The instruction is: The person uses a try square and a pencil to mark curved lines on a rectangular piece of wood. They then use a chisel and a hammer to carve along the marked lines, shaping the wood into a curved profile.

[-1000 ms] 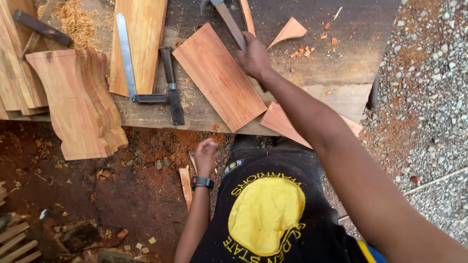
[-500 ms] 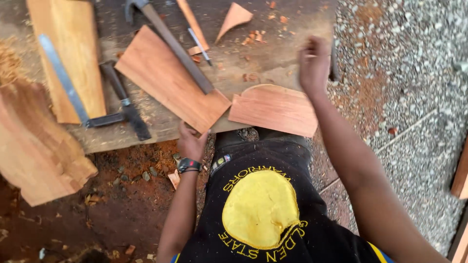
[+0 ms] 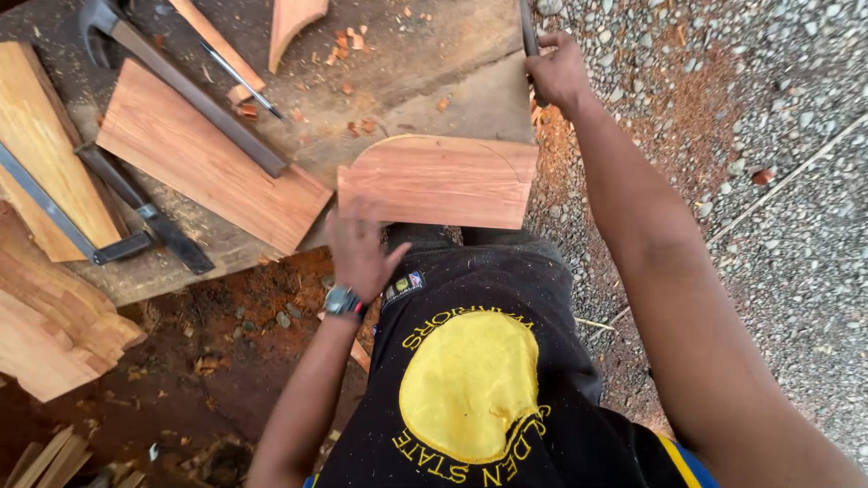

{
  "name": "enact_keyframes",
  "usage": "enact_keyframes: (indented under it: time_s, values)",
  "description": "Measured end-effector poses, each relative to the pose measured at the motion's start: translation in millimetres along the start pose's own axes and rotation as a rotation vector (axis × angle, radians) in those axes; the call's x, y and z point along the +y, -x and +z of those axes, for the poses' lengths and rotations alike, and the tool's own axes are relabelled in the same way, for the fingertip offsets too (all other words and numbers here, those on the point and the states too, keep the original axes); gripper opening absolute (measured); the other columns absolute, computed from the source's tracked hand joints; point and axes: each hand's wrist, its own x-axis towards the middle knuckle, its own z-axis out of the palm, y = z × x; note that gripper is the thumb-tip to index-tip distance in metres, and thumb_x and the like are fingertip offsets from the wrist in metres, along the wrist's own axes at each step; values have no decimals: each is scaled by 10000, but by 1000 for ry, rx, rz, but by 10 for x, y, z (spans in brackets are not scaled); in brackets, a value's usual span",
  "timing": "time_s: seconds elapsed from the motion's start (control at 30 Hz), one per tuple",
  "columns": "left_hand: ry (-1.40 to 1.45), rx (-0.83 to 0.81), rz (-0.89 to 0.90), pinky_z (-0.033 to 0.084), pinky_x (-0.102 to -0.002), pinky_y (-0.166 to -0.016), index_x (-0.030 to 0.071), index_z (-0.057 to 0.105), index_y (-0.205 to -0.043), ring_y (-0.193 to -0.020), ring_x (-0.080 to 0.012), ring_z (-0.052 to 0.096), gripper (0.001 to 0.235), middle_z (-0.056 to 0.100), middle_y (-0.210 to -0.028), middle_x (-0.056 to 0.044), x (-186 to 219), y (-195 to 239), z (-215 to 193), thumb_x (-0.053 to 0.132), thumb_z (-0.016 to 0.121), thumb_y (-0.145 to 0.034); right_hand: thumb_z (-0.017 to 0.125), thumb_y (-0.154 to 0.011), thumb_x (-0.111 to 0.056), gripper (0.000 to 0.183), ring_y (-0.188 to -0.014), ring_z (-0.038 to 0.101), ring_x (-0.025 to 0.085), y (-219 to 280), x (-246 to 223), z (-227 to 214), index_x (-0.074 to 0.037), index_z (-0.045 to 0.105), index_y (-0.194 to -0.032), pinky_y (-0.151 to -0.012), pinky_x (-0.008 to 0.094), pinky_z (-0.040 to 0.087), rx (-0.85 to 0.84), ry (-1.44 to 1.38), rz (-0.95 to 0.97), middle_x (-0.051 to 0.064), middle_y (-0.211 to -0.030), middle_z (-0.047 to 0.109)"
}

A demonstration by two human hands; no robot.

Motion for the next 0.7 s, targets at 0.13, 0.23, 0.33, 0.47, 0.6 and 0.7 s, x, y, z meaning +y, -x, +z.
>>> enact_keyframes:
  time_s: [0.13,0.23,0.33,0.47,0.6,0.7]
  values:
    - [-177,-357,284,59,-879,-1453,278,237,-1999,-1922,-313,84,1439,37,-2075,-172,453,-697,272,783,977,-873,745,-1161,-412,286,-761,704,246,-257,529,-168,-138,672,-1200,-608,492,503,-72,186,-68,106,-963,766]
    - [-261,-440,357,24,-918,-1433,315,130,-2022,-1576,-431,464,1614,-100,-2058,-220,664,-1136,260,702,1058,-759,759,-1260,-465,388,-740,668,232,-45,815,-523,-81,711,-1269,-623,470,571,-101,324,-26,72,-951,674]
    - [-240,-497,436,-52,-911,-1433,274,119,-2015,-1140,-585,892,1655,-92,-2041,-302,676,-1232,219,668,1051,-705,720,-1331,-328,370,-621,656,143,218,1068,-830,20,678,-1447,-492,310,615,-220,208,77,32,-902,665]
    - [-277,-424,609,11,-879,-1457,261,218,-2005,-1003,-630,915,1704,63,-2026,-406,606,-1349,353,812,1011,-600,722,-1345,-206,255,-624,680,108,446,1501,-1175,36,660,-1397,-475,225,677,-78,-114,65,34,-961,713]
    - [-335,-453,712,13,-875,-1456,307,274,-1993,-1100,-584,917,1659,-46,-2022,-392,787,-1767,318,833,1021,-608,810,-1318,-249,211,-619,631,64,1015,1653,-1468,-101,705,-1210,-502,228,600,86,-401,15,-45,-911,703]
    - [-310,-444,856,71,-876,-1454,254,363,-1942,-877,-561,915,1581,21,-2022,-400,1019,-2228,341,589,1108,-589,789,-1336,-326,319,-469,552,59,1686,1418,-1691,-154,604,-1142,-388,246,528,186,-552,65,-96,-721,624]
